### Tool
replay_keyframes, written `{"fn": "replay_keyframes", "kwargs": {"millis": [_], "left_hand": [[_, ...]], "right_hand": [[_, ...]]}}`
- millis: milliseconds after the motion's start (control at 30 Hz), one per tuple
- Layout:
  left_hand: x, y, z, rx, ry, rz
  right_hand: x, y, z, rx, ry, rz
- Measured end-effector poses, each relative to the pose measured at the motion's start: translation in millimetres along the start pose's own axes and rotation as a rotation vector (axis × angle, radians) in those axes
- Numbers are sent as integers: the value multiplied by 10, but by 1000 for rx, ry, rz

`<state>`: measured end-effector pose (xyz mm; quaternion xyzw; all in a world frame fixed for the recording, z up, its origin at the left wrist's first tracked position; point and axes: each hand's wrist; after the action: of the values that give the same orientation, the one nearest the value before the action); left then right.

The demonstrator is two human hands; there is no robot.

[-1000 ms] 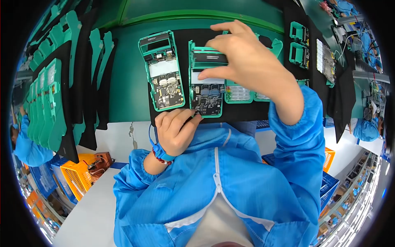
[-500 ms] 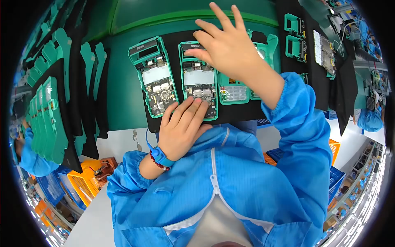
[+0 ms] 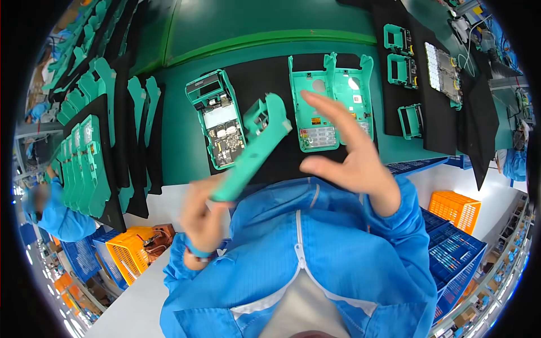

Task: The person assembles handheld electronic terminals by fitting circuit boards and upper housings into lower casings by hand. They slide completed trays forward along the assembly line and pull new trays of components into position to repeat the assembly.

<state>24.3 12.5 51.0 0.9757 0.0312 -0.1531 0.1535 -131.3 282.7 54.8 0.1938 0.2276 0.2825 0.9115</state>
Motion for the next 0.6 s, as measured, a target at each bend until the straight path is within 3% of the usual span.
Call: {"fn": "replay_keyframes", "kwargs": {"millis": [100,167,200,267,300,533,600], "left_hand": [[229,44,246,921,339,-207],[254,-93,286,1305,516,-247],[178,-206,183,1316,680,-414],[386,-267,387,1466,729,-461],[372,-327,339,1502,704,-382],[422,-460,241,1496,802,-476],[501,-439,365,1578,701,-345]], "right_hand": [[98,-241,102,-226,-172,31],[99,-291,245,-424,-308,88],[62,-301,369,-582,-394,73],[99,-317,450,-336,-351,47],[83,-281,506,-301,-388,78],[105,-175,572,-299,-422,149],[148,-167,547,-297,-397,148]]}}
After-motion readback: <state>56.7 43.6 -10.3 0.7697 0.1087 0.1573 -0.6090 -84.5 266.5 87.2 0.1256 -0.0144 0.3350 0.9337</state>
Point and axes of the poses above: each hand's wrist, its own x-axis away from the middle knuckle, its own y-axis out of the back of the hand, z = x × y, and after that the axes turned 7 degrees about x, right-handed
